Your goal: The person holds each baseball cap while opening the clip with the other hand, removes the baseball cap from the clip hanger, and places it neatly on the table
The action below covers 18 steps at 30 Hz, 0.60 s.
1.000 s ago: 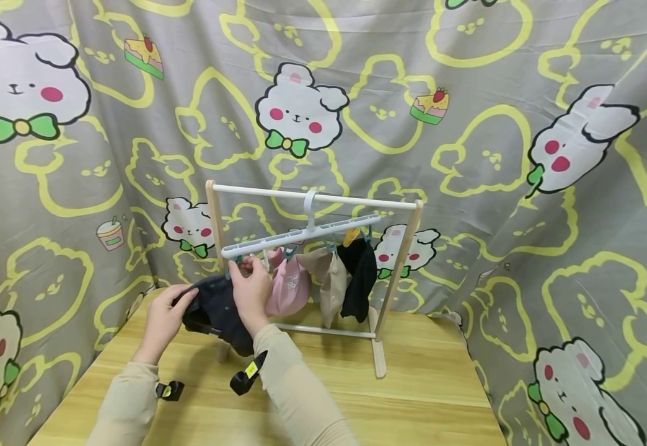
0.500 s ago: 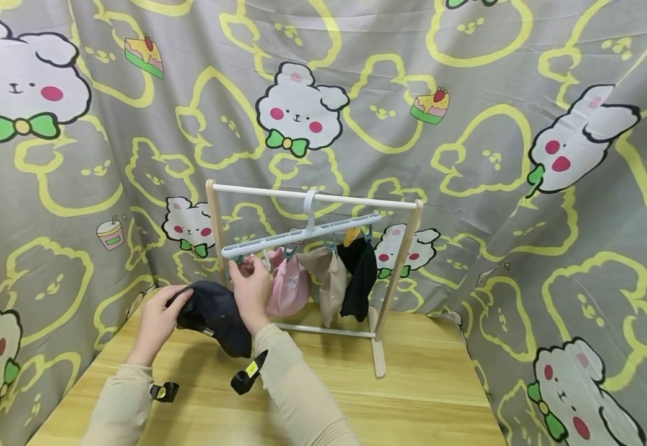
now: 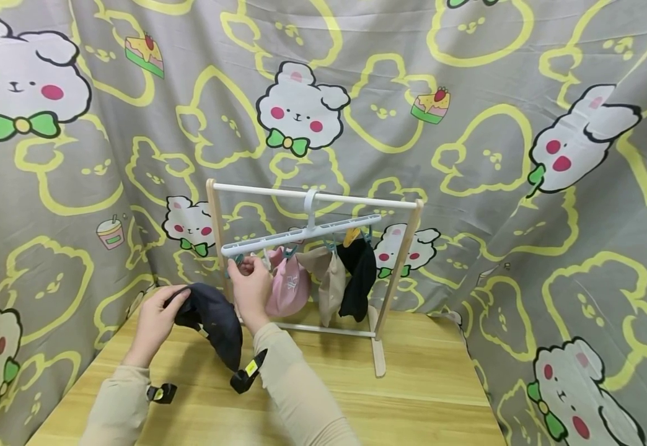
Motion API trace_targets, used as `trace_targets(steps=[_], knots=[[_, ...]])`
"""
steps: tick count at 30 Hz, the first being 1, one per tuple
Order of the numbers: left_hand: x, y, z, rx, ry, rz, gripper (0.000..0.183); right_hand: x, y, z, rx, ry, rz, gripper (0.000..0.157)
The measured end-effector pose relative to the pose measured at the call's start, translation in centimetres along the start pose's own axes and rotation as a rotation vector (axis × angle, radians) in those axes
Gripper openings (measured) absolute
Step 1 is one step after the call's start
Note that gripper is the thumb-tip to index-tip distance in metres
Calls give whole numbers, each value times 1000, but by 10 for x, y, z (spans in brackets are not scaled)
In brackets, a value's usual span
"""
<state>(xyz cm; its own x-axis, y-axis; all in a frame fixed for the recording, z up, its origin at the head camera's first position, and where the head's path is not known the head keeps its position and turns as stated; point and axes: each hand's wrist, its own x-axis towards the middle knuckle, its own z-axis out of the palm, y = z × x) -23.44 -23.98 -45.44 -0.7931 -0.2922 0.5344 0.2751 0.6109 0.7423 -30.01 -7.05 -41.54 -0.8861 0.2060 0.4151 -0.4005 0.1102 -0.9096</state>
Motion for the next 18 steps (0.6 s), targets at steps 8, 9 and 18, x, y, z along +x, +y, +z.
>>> trace_targets(steps=[8, 9, 18], knots=[[-5, -2, -4, -90, -73, -47, 24, -1, -2, 1, 8, 5, 13, 32], [-6, -3, -5, -111, -85, -56, 24, -1, -3, 1, 10, 7, 11, 31], [-15, -5, -8, -231, -202, -171, 34, -1, -4, 1, 32, 18, 9, 27]])
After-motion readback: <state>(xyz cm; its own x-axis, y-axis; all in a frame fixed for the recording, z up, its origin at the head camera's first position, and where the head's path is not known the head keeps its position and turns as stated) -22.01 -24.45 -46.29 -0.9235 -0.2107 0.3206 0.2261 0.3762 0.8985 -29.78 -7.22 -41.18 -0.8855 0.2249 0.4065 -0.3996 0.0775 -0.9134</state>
